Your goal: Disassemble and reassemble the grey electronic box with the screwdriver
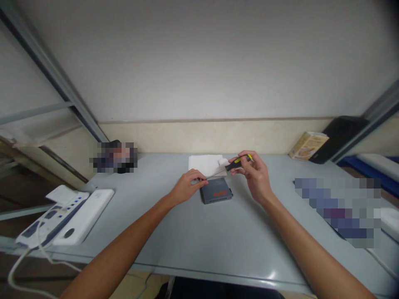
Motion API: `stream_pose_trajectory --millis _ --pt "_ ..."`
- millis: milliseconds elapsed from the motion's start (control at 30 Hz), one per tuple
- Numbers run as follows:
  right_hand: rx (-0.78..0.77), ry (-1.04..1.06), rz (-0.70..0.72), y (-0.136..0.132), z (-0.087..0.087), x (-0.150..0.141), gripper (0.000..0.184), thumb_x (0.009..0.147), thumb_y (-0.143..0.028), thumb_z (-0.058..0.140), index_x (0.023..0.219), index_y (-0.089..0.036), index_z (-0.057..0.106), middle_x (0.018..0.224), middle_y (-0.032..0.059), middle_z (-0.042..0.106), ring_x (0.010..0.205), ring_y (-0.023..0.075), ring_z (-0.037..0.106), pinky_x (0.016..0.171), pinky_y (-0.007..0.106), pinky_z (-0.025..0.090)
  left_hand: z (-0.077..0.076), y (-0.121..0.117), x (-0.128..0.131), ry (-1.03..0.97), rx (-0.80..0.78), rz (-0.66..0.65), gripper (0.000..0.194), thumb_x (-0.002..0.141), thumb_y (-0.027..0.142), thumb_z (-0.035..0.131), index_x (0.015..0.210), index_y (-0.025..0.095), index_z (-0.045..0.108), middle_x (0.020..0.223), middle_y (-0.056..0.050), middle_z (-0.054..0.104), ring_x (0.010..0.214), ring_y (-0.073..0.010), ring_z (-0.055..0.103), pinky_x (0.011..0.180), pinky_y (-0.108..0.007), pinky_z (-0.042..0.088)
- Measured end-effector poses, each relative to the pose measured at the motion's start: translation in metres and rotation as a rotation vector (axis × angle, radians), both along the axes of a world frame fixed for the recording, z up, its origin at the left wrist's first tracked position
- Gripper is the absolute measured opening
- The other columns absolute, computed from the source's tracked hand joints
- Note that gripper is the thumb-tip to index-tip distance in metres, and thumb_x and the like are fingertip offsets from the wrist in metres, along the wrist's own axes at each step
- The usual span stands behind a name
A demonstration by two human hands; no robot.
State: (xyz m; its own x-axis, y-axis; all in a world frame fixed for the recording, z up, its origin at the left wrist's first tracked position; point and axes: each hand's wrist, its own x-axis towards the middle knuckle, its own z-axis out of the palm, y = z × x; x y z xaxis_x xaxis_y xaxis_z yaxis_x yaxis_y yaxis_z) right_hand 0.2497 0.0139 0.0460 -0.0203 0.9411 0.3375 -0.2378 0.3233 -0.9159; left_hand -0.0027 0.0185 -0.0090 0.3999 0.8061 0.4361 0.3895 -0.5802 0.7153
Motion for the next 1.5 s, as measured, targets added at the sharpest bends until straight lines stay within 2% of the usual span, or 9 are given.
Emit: stream_pose_trajectory --millis 100,400,600,700,767,933,1167,1333,1500 --pt "0.001 -0.008 0.006 0.000 -0.001 -0.001 0.028 0.089 -0.046 0.071 0.103 -0.025 0.059 0.095 0.0043 0.077 0.068 0.0163 0.071 0.064 0.032 0.060 0.000 -0.001 0.000 -0.013 -0.013 0.021 0.024 0.093 0.042 0.069 0.099 0.020 0.075 0.095 -0.006 0.073 0.091 -0.0185 0.065 0.085 -0.032 0.051" --pt "0.015 -0.001 0.012 0.001 -0.002 0.002 0.026 0.091 -0.044 0.069 0.105 -0.025 0.059 0.096 0.0051 0.077 0.070 0.0170 0.071 0.066 0.032 0.059 0.006 -0.002 0.001 0.000 0.037 -0.009 0.023 0.096 0.039 0.065 0.092 0.019 0.076 0.092 -0.006 0.075 0.091 -0.0189 0.065 0.089 -0.033 0.050" --pt "0.042 -0.009 0.004 0.006 0.001 0.012 0.025 0.091 -0.046 0.067 0.104 -0.025 0.059 0.080 0.0018 0.071 0.062 0.0159 0.063 0.054 0.026 0.051 0.000 0.016 -0.020 0.113 0.120 0.205 0.020 0.099 0.034 0.062 0.097 0.020 0.076 0.095 -0.005 0.074 0.093 -0.0200 0.062 0.093 -0.037 0.047" --pt "0.099 -0.090 0.011 0.000 0.008 0.017 0.026 0.090 -0.046 0.068 0.103 -0.024 0.061 0.072 0.0010 0.065 0.060 0.0157 0.059 0.048 0.024 0.044 -0.006 0.025 -0.033 0.242 0.172 0.274 0.021 0.098 0.035 0.062 0.100 0.023 0.078 0.101 -0.007 0.071 0.103 -0.0231 0.057 0.097 -0.041 0.046" --pt "0.149 -0.173 0.046 -0.008 0.016 0.018 0.026 0.089 -0.045 0.070 0.102 -0.023 0.063 0.071 0.0010 0.065 0.059 0.0150 0.057 0.049 0.025 0.044 -0.010 0.029 -0.038 0.264 0.189 0.296 0.022 0.098 0.036 0.062 0.103 0.024 0.079 0.105 -0.007 0.068 0.107 -0.0237 0.055 0.100 -0.042 0.046" --pt "0.195 -0.417 0.095 -0.028 0.026 0.018 0.024 0.090 -0.045 0.070 0.095 -0.021 0.065 0.074 0.0021 0.064 0.062 0.0152 0.059 0.053 0.027 0.047 -0.017 0.037 -0.035 0.337 0.151 0.244 0.022 0.098 0.037 0.061 0.104 0.027 0.079 0.114 -0.007 0.069 0.111 -0.0237 0.057 0.103 -0.044 0.046" --pt "0.178 -0.413 0.101 -0.023 0.021 0.027 0.024 0.090 -0.044 0.071 0.095 -0.021 0.065 0.075 0.0019 0.066 0.062 0.0149 0.060 0.054 0.027 0.049 -0.019 0.043 -0.033 0.351 0.126 0.233 0.020 0.096 0.034 0.063 0.107 0.026 0.077 0.118 -0.006 0.070 0.112 -0.0239 0.058 0.104 -0.045 0.044" --pt "0.181 -0.325 0.041 -0.025 0.014 0.038 0.026 0.089 -0.045 0.072 0.097 -0.022 0.064 0.077 0.0036 0.068 0.062 0.0160 0.061 0.054 0.028 0.051 -0.010 0.041 -0.031 0.371 0.171 0.238 0.020 0.098 0.033 0.061 0.103 0.026 0.078 0.114 -0.006 0.072 0.110 -0.0245 0.059 0.101 -0.044 0.045" --pt "0.213 -0.304 -0.079 -0.030 0.003 0.042 0.026 0.089 -0.045 0.071 0.095 -0.022 0.064 0.076 0.0037 0.067 0.060 0.0157 0.060 0.053 0.029 0.051 -0.001 0.051 -0.024 0.168 0.211 0.342 0.025 0.101 0.033 0.053 0.104 0.022 0.076 0.107 -0.007 0.074 0.103 -0.0221 0.064 0.097 -0.041 0.048"
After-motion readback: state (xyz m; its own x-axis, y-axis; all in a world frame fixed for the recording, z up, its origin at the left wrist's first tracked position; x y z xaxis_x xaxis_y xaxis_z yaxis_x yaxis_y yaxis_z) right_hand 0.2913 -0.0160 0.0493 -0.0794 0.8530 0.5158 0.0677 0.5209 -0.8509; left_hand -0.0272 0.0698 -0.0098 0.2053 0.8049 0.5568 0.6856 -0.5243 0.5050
